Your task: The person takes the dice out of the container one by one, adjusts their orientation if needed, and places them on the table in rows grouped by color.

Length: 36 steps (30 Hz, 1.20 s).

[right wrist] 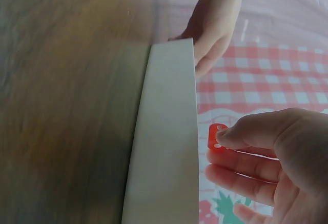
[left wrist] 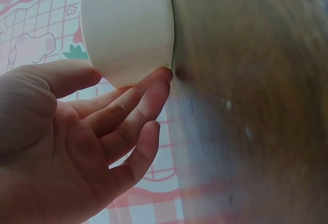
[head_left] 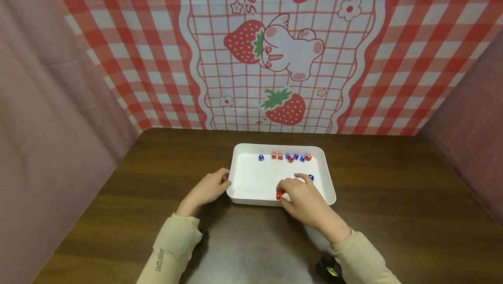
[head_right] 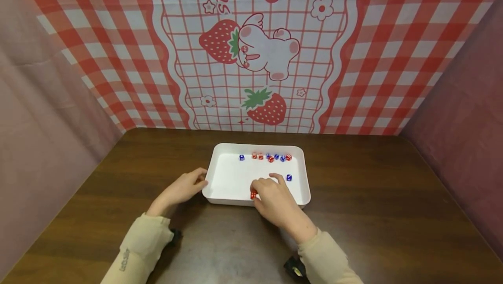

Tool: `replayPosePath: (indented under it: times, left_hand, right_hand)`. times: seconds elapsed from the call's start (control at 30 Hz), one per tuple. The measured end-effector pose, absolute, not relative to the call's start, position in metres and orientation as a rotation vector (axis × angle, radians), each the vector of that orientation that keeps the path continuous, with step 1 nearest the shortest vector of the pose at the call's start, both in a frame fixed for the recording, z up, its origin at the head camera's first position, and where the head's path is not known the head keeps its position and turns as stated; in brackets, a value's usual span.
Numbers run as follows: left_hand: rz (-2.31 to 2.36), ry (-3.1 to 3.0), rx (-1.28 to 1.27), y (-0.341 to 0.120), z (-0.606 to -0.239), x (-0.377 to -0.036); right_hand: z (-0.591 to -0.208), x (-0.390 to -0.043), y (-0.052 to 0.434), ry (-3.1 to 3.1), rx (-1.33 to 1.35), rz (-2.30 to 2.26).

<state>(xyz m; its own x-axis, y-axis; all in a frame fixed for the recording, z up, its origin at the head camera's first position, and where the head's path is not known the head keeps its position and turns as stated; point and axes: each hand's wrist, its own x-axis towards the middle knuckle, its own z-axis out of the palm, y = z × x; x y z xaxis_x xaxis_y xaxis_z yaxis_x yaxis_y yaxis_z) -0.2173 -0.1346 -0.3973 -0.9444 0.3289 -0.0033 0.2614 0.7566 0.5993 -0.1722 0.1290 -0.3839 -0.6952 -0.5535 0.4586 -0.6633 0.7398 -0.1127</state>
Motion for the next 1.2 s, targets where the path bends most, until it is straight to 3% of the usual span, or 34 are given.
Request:
replayPosePath:
  times: [1.2]
  left_hand:
    - [0.944, 2.823, 0.462, -0.134, -0.398, -0.219]
  right_hand:
    - [-0.385, -0.148, 0.072, -2.593, 1.145, 0.294]
